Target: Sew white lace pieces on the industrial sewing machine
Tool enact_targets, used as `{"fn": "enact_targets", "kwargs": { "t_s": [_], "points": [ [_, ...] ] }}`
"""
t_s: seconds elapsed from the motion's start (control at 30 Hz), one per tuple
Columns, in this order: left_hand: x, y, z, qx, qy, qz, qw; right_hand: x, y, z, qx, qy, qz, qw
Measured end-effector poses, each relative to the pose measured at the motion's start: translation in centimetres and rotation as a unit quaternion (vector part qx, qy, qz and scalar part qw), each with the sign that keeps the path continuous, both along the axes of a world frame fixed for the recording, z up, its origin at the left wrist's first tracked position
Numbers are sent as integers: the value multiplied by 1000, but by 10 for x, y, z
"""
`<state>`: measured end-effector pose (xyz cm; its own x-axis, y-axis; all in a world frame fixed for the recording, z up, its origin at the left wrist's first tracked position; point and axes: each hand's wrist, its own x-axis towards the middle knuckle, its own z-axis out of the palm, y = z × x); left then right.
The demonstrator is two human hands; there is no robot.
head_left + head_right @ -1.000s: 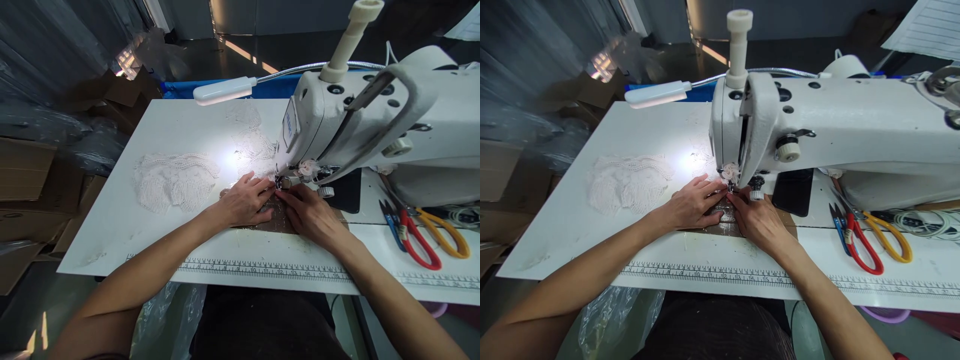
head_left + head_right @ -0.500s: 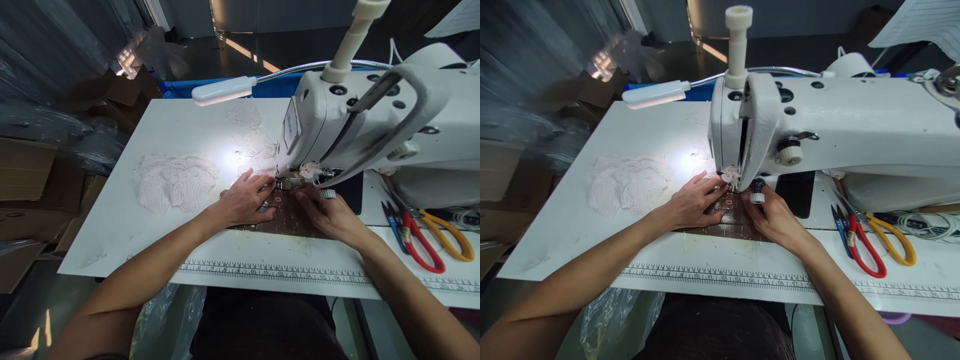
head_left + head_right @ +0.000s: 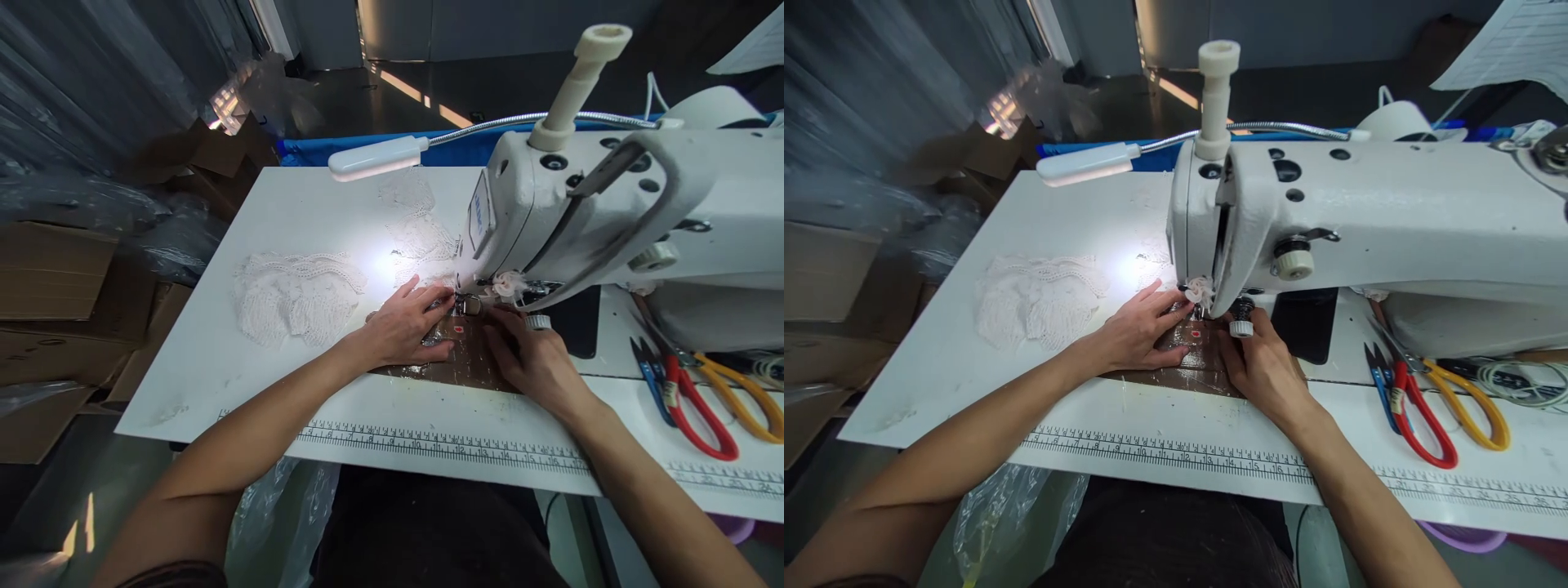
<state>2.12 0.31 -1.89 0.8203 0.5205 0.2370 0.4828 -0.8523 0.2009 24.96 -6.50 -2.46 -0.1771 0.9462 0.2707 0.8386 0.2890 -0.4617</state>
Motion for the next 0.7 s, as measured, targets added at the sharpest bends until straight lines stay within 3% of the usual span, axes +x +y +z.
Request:
{"fn": "enact_targets", "kwargs": {
  "t_s": [0.2,0.47,0.57,0.7],
  "points": [
    [-2,0,6,-2,24,30,999,1,4,-8,43,39,36,998],
    [7,-6,21,22,119,84,989,-8,9,5,49,88,55,993],
    [10,-19,32,55,150,136,978,-6,11,9,36,116,59,991],
    [3,-21,54,53,163,129,977,-3,13,16,11,162,44,986]
  ]
}}
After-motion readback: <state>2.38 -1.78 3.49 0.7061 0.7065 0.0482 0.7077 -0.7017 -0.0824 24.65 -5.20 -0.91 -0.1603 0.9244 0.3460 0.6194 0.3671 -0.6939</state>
